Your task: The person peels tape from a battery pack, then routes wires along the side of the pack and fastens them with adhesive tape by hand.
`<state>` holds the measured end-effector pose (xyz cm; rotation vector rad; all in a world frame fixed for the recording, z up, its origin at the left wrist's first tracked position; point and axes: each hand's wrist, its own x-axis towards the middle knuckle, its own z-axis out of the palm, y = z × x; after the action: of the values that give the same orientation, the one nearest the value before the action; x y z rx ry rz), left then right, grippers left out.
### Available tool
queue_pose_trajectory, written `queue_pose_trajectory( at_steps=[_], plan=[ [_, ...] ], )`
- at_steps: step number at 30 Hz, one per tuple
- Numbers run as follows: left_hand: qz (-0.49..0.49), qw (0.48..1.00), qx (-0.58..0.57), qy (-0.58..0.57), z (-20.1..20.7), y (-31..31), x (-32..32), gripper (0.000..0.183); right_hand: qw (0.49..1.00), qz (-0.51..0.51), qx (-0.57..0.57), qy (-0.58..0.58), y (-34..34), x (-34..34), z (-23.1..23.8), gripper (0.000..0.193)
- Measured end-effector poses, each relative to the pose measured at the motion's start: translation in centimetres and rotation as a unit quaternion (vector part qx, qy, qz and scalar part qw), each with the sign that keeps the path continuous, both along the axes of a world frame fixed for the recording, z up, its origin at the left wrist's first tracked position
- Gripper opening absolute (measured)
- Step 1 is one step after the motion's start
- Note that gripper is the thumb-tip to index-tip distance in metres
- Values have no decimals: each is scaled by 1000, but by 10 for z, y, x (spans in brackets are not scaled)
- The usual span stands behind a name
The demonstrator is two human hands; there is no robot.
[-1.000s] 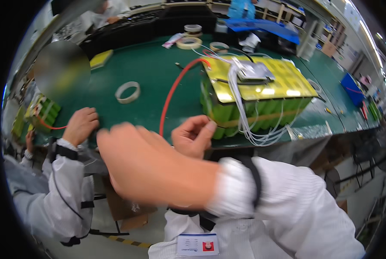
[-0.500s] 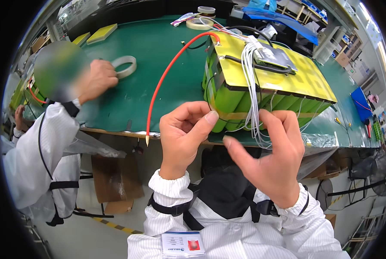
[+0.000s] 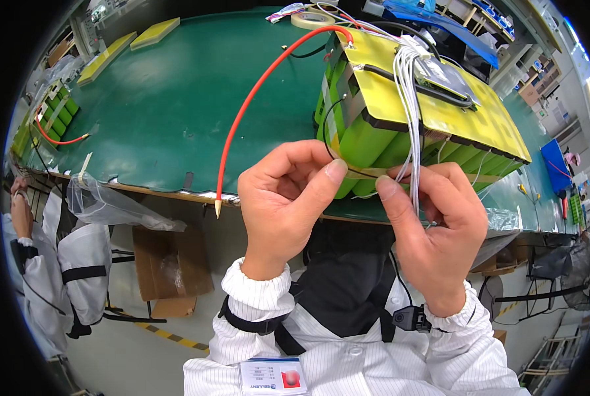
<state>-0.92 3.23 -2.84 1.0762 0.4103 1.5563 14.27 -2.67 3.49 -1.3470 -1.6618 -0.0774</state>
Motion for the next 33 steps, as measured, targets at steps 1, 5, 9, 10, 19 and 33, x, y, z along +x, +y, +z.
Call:
queue_pose_trajectory(
  at_steps=[1,5,9,10,19,33],
  plan=[
    [0,1000,-2,1,1,-1,1,15,1000,-4,6,0,0,1,-1,16],
    [14,1000,-2,3,1,-2,4,14,1000,-4,20,7,1,4,-6,17],
    [32,999,8,11,0,-2,5,12,1000,-6,24,0,2,5,-6,17],
    [37,999,5,16,1,-3,4,13,1000,-3,24,0,3,5,-5,16],
    [59,998,-3,31,3,-2,5,13,1000,-8,22,8,6,6,-7,14],
    [91,994,0,60,8,-5,13,23,999,-11,37,-10,7,6,-7,16]
  ],
)
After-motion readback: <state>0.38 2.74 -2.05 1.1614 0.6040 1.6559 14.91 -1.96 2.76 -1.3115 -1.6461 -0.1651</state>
